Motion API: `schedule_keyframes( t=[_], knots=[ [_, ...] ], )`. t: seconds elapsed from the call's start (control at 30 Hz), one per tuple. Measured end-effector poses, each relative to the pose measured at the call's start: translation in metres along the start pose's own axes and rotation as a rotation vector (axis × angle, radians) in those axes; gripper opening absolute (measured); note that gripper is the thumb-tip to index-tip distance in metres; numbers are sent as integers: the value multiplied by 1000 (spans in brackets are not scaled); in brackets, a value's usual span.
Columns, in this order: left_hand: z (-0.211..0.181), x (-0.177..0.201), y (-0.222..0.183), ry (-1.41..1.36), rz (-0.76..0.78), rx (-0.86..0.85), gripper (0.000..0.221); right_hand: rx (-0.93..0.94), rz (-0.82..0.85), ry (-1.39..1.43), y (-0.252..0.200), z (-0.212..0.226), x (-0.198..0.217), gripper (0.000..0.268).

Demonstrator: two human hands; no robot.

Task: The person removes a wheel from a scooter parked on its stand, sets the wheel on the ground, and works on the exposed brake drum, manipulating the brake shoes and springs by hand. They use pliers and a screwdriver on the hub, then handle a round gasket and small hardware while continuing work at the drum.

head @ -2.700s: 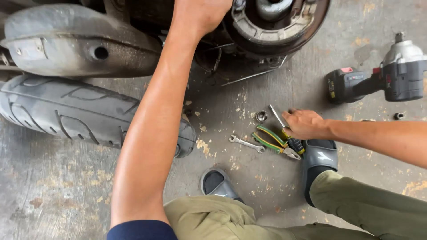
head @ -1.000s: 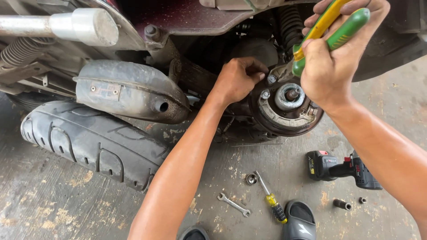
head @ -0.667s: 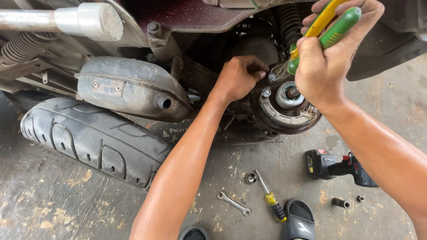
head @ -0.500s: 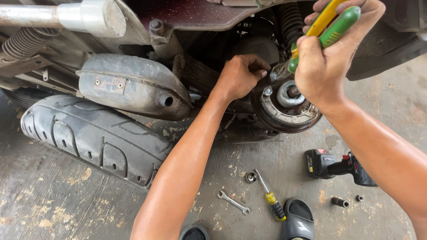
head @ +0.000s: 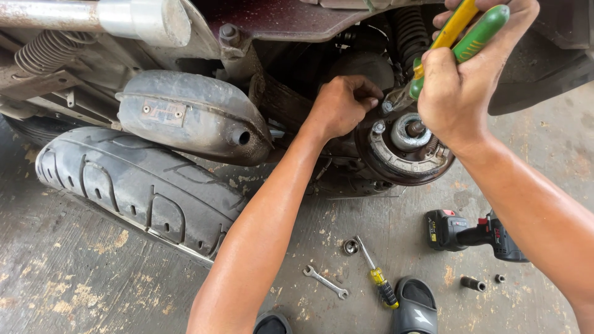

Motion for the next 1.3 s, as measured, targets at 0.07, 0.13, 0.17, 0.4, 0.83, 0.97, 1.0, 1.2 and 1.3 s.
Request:
schedule_keyframes(
  t=[0.07,0.13,0.17,0.4,0.83,0.97,1.0,1.2,1.3],
  knots=[
    [2,-2,0,-3,0,-1,16,-13,-1,-7,-2,-2,-1,61],
    [0,-2,0,4,-29,-54,16,-12,-30,8,-3,-4,0,62],
    [0,-1,0,4,-27,-53,16,-15,-30,8,-5,-4,-1,62],
    [-9,3,-4,-17,6,-54,16,8,-87,-113,5,14,-11,41],
    [-9,0,-4,-105,12,-100,15,114,-110,-345,11,7,-27,28],
    [-12,-2,-2,-112,5,-194,19,135,-77,-314,14,14,-33,29],
    [-16,-2,-1,-23,-8,-251,22,141,-84,-319,14,13,-32,27],
    [-25,0,-3,119,-42,-403,22,-9,-146,-371,-19,-40,-12,59],
    [-26,-3,-1,121,-81,-467,18,-120,-162,-447,-36,-79,1,80]
  ],
)
Point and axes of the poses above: each hand's wrist, its own y-axis towards the middle knuckle, its own x-axis out of the back of the hand, z = x × y, the point moved 8 cm from there along y, towards the middle knuckle, and after that the axes turned 6 degrees about y, right-handed, at the moved point
